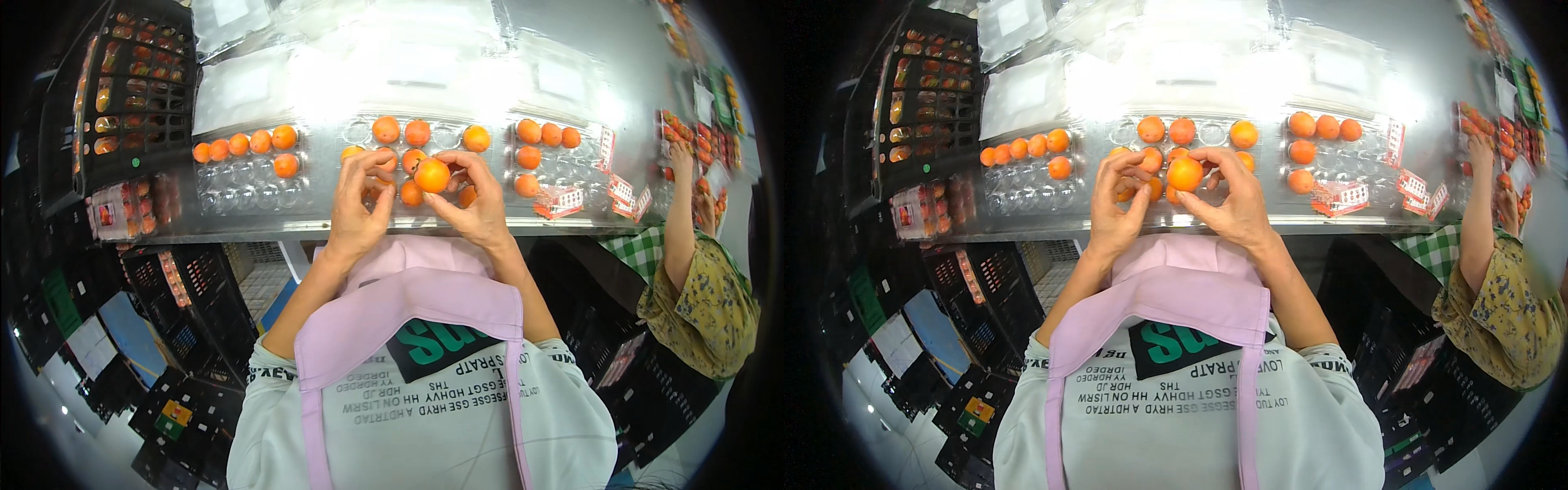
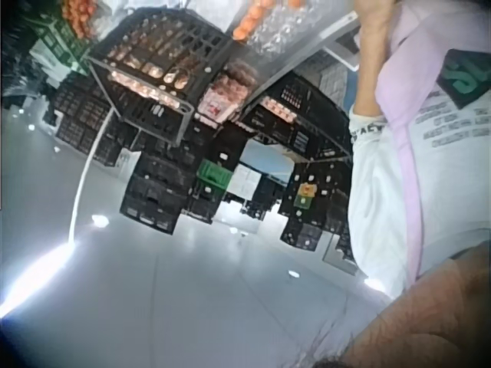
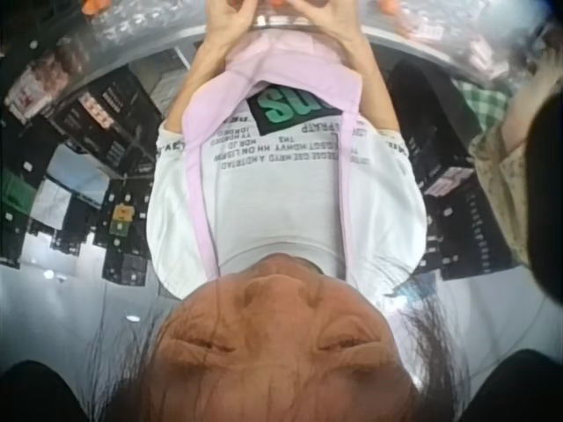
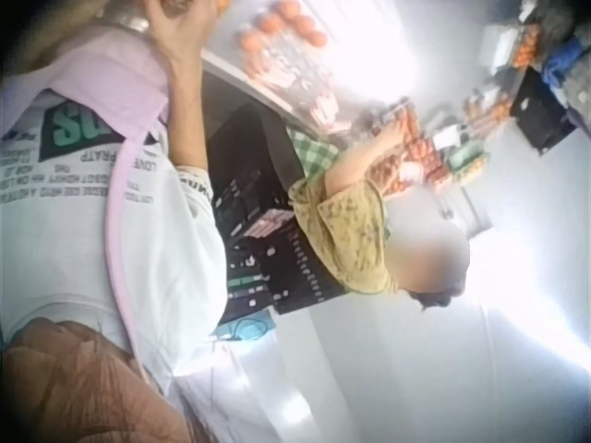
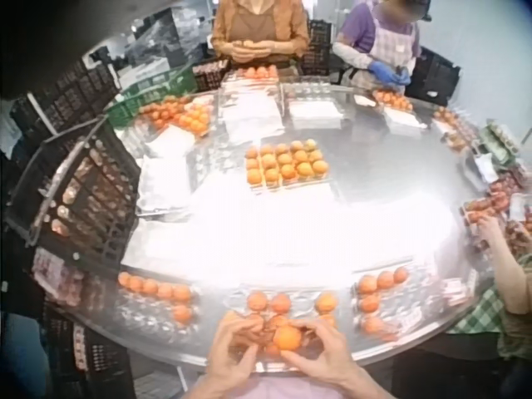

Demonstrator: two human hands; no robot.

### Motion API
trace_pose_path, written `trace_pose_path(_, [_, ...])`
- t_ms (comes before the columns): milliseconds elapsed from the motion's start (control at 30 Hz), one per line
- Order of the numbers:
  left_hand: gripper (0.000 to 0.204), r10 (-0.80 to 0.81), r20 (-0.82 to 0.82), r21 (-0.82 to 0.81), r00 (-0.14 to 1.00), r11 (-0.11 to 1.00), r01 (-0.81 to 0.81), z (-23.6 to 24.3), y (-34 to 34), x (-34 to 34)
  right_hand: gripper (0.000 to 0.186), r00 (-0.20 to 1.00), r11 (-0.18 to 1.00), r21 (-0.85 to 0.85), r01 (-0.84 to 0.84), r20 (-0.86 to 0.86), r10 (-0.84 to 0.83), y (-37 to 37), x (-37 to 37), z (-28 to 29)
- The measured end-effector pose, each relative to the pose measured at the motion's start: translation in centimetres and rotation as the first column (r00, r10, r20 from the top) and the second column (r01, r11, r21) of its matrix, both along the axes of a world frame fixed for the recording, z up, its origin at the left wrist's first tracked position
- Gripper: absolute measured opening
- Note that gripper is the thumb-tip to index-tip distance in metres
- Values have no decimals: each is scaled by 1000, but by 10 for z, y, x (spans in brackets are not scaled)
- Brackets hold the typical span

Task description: The person places small orange fruits into clear plastic trays, seals them with lids, and applies labels. The person then places the finished packages into a black crate. Another person works alongside at the same table.

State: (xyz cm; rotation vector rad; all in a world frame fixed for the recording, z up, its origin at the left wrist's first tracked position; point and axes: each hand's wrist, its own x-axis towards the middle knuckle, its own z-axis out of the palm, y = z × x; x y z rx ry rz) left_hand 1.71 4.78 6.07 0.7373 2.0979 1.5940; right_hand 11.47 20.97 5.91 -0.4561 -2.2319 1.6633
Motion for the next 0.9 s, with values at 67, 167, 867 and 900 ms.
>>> trace_pose_path(67, [39,26,59,34,998,999,-28,-6,0,0,44,999,999,-2,33,36,-33,4,4,-4])
trace_pose_path(167, [34,35,65,40,997,998,-37,-4,1,1,43,988,990,2,142,66,-142,22,16,-9])
trace_pose_path(867, [16,34,50,-47,998,998,-32,-5,2,0,43,605,665,620,415,358,-711,114,66,-23])
trace_pose_path(900, [16,38,54,-44,998,998,-36,-5,1,0,43,600,666,626,405,368,-710,113,66,-22])
